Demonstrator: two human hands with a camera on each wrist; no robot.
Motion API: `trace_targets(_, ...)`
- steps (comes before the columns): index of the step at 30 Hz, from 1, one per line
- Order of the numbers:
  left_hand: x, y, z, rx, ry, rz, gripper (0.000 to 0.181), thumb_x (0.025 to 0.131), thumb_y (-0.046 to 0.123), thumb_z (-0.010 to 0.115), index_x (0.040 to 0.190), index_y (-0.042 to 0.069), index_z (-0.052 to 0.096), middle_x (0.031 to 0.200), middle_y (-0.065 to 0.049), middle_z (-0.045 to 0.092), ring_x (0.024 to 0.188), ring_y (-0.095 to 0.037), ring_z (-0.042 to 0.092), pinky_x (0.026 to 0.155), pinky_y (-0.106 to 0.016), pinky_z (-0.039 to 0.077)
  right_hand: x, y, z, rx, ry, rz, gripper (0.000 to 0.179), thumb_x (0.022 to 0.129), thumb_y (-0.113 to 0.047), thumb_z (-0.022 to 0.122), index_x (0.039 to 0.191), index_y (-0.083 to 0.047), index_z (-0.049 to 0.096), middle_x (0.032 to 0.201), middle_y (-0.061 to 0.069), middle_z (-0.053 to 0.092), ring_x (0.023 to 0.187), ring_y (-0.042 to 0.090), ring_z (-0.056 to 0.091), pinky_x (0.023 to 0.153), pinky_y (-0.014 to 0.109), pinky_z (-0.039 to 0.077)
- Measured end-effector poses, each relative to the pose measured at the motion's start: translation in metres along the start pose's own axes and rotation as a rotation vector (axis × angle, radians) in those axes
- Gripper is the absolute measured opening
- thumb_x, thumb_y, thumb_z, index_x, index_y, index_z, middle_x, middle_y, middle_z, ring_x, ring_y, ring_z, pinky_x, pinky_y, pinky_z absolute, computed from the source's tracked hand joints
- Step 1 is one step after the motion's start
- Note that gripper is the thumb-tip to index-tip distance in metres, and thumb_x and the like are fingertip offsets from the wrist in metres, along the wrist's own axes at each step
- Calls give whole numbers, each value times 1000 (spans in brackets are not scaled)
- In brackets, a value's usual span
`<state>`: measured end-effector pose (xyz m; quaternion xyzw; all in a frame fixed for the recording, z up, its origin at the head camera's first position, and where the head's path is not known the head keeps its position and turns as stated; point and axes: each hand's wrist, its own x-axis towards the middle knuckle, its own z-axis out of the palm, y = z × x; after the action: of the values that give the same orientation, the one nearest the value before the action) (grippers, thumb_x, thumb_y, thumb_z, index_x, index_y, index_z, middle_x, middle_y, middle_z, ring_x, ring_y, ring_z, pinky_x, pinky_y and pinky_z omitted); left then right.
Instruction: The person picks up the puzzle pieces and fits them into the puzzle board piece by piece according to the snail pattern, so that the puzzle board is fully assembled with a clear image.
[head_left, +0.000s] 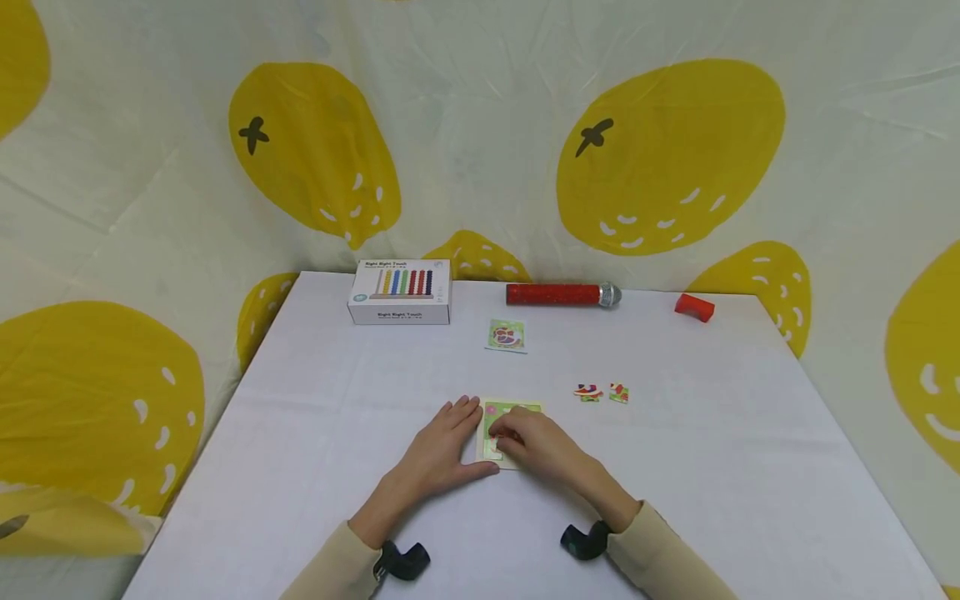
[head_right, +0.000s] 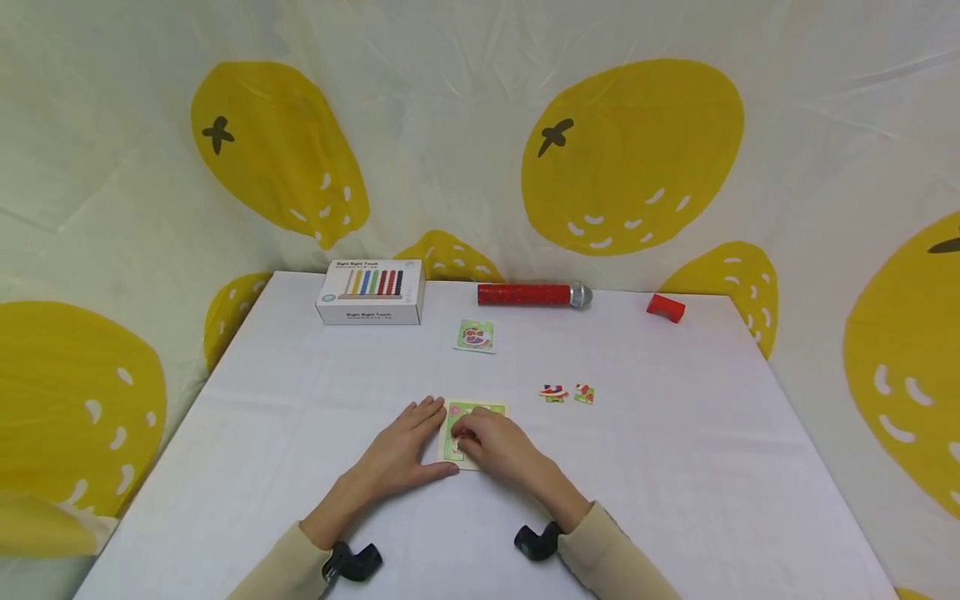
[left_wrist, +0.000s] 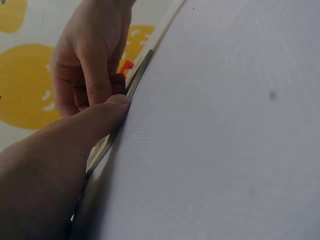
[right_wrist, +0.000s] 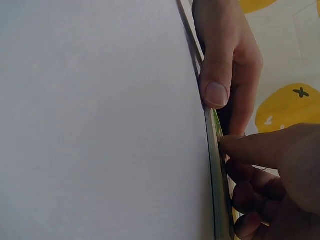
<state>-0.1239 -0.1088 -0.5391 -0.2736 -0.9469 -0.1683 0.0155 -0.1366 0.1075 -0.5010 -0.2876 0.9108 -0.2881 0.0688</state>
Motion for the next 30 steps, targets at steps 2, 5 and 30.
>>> trace_targets(2,0,0,0,0,-5,-3,92,86,69,62,151,6,45,160,-8,41,151,-23,33,128,-38,26,0,0,0,-8,-1,-4,15,92,-14,70,106,-17,74,87,-11,61,79,5,52,71,22,47)
trace_targets(5,0,-1,1,3,-6,-2,93,86,70,61,151,7,44,160,-7,41,151,-23,33,128,-38,26,-1,-1,0,-16,-8,4,14,92,-14,71,105,-17,75,87,-11,60,78,4,51,69,20,46)
trace_targets(30,-1,1,0,-10,-12,-10,94,85,70,62,151,6,44,160,-7,40,152,-23,33,127,-40,28,-6,14,-20,24,113,66,28,88,-21,77,114,-13,72,103,-2,65,85,11,57,72,20,52)
